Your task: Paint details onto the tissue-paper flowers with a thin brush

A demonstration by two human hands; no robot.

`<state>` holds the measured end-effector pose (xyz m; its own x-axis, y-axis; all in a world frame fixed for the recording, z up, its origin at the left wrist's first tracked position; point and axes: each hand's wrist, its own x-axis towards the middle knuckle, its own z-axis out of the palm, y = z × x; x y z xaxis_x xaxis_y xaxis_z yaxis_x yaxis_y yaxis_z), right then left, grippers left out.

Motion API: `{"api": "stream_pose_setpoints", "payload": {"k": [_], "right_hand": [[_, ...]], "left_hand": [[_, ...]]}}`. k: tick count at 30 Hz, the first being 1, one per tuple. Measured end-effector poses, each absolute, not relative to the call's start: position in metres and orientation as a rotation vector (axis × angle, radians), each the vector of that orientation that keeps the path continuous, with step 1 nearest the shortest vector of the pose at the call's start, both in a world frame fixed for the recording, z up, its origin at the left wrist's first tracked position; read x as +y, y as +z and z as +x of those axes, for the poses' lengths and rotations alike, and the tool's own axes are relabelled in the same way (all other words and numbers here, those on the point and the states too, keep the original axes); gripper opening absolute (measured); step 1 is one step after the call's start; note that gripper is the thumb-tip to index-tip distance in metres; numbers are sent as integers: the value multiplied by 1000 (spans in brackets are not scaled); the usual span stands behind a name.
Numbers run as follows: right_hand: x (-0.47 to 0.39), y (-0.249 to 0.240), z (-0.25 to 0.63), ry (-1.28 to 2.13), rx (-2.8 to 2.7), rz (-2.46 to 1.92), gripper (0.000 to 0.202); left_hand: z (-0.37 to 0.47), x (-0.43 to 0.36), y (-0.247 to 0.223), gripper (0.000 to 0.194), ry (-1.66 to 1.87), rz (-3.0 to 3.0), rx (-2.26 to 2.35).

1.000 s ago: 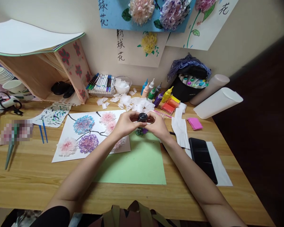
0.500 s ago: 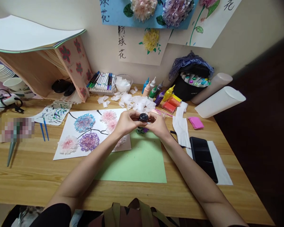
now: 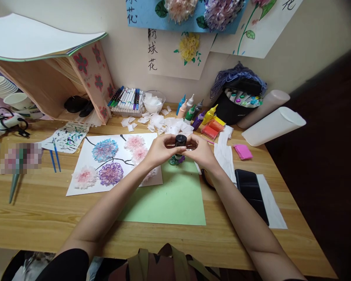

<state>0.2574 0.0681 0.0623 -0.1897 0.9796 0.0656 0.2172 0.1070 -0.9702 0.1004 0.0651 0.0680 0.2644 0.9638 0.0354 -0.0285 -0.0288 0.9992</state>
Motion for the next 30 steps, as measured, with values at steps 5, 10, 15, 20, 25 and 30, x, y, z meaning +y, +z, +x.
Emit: {"api": "stream_pose_setpoints", "payload": {"k": [5,10,15,20,25,30], "right_hand": [[63,69,262,1155,-1676,-1174,25],[53,74,254,975,-1751,-1237,37],[52,73,253,867,-1698,-1277,30],[58,70,262,977,-1764,-1182,26],[57,69,261,955,-1769,-1162,25],[55,67,259,894,-1765,-1236,23]], "left_hand": [[102,63,71,36,1074,1408,1009],[111,60,73,37,1193,1338,1100],[118,61,73,45,1173,1353,1138],[110,65,75,49,996,1350,875],[110,66,71,43,1025,1345,861],[114,64,65,36,1093,1371,926]]}}
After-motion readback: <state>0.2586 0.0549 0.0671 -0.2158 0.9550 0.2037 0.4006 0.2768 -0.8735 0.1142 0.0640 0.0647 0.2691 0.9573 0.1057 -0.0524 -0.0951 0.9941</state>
